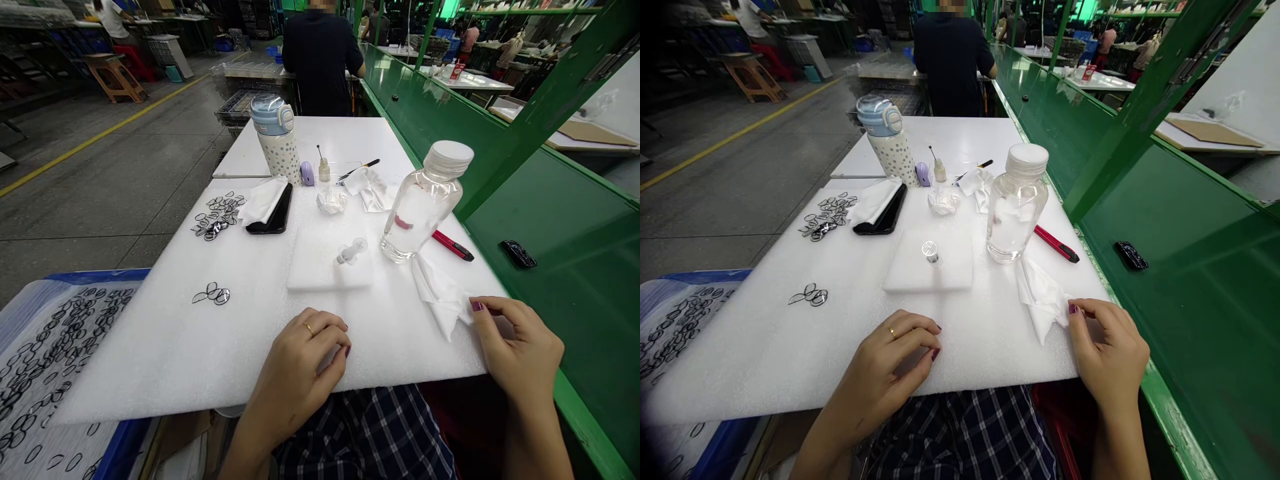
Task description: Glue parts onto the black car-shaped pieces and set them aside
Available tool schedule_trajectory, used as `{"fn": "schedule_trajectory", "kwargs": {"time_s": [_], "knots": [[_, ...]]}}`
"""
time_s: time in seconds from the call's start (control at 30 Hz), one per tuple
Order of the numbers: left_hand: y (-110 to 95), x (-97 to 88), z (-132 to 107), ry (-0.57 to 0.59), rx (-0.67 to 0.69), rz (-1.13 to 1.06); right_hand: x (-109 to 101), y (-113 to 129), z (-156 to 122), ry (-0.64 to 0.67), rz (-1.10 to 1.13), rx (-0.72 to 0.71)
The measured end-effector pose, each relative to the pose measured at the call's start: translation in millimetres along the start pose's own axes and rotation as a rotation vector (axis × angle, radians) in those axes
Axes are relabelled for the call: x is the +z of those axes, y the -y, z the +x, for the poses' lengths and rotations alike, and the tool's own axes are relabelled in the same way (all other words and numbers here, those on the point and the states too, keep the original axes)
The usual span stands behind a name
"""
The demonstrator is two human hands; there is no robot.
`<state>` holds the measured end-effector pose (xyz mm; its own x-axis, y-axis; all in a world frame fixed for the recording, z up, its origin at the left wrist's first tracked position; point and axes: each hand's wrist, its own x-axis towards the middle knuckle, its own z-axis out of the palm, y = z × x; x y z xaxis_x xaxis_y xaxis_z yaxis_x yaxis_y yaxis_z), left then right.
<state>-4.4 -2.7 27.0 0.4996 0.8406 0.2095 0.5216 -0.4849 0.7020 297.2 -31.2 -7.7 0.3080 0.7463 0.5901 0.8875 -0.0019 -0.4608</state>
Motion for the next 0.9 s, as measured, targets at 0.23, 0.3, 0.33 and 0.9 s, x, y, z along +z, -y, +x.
{"fn": "schedule_trajectory", "kwargs": {"time_s": [0.23,0.3,0.33,0.9], "knots": [[0.5,-0.1,-1.0,-0.002,-0.013,-0.005,0.0,0.9,0.5,-0.002,-0.005,-0.002],[0.4,0.2,-0.5,-0.007,-0.009,-0.002,-0.4,0.8,0.3,-0.004,-0.003,-0.003],[0.1,0.3,-0.3,-0.009,-0.007,0.0,-0.4,0.7,0.2,-0.005,-0.002,-0.003],[-0.8,1.1,1.1,-0.021,-0.022,0.004,-1.0,2.0,0.4,0.012,-0.009,0.014]]}}
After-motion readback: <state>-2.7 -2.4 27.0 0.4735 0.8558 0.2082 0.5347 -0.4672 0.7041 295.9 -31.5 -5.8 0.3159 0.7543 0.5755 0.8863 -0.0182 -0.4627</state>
